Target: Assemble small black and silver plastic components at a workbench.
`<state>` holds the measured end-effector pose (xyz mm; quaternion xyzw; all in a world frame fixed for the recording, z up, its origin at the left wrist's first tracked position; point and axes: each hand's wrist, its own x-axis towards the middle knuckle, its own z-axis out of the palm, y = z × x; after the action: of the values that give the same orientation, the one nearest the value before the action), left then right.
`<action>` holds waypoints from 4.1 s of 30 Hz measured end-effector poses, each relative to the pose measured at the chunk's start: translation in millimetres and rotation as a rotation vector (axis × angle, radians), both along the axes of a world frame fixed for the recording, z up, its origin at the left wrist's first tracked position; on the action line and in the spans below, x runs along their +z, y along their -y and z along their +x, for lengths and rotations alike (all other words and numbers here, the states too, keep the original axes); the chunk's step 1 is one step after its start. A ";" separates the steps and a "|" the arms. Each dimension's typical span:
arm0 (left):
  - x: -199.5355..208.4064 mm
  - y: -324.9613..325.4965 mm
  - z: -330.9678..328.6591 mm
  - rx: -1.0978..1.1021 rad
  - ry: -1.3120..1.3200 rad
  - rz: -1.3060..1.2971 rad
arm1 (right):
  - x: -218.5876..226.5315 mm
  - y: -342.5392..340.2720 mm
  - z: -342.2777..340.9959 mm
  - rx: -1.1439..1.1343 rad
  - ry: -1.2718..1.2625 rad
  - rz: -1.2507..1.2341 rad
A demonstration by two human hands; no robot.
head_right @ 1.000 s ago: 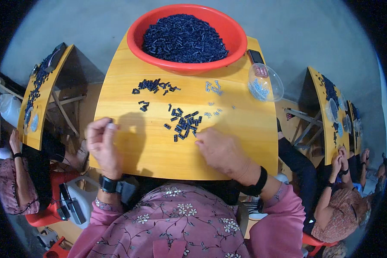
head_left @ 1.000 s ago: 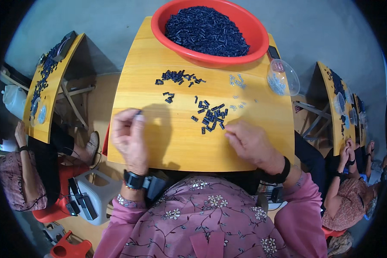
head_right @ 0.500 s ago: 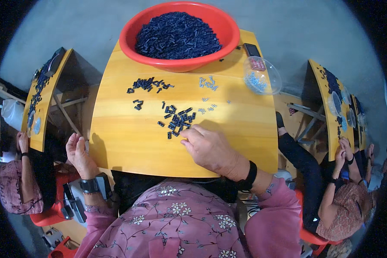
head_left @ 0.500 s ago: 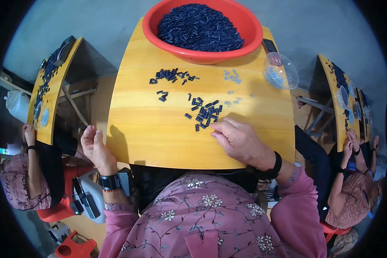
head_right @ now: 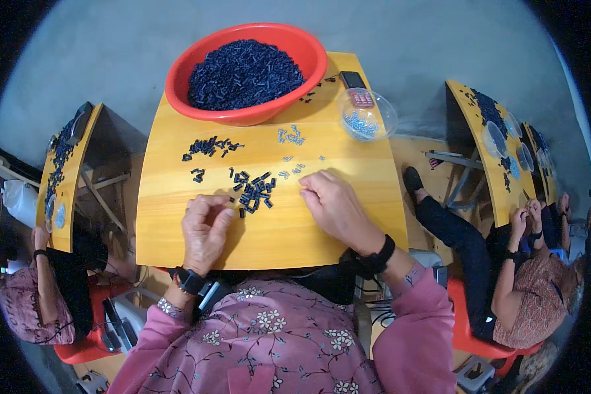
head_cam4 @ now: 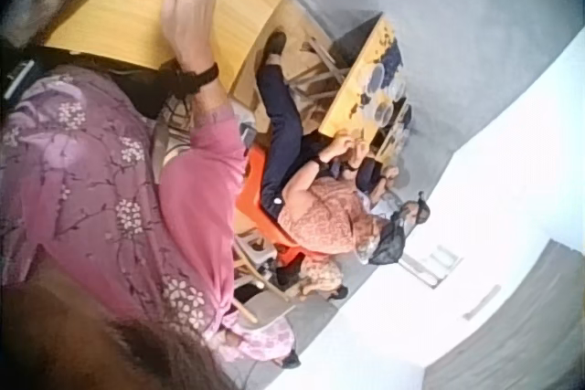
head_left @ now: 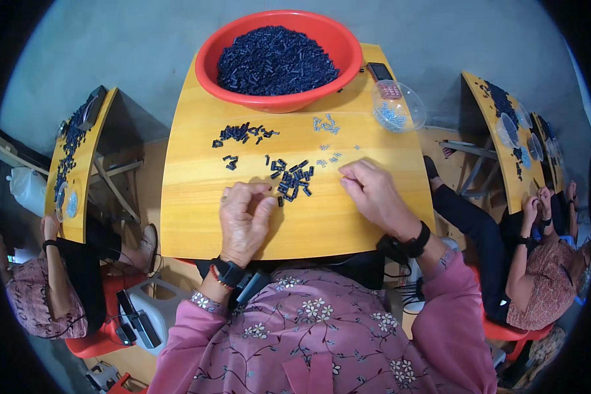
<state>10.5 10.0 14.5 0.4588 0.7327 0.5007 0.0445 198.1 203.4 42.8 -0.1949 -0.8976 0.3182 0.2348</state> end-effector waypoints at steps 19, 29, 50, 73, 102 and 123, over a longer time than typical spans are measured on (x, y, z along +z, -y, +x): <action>0.5 -7.3 5.9 -0.002 -0.195 -0.164 | -8.0 -17.1 -26.1 0.040 0.039 0.276; 1.4 -5.8 2.6 -0.031 -0.176 -0.134 | -1.0 -18.0 -13.4 0.058 -0.037 0.059; 7.6 0.0 -3.8 -0.105 -0.153 -0.192 | -6.4 -13.8 -9.1 0.044 0.049 0.075; 2.7 15.5 -24.8 -0.162 0.828 0.217 | 41.9 14.0 -44.7 0.073 0.042 -0.471; -9.1 29.4 -47.0 -0.261 1.660 0.720 | 7.7 79.8 -149.0 0.220 -0.046 -0.823; -8.4 26.6 -43.8 -0.243 1.495 0.589 | 19.6 70.5 -148.7 0.268 0.030 -0.769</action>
<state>-33.3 -16.6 6.1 0.0723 0.2924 0.8388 0.4536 49.4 132.9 62.4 -0.1544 -0.7341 0.6554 0.0881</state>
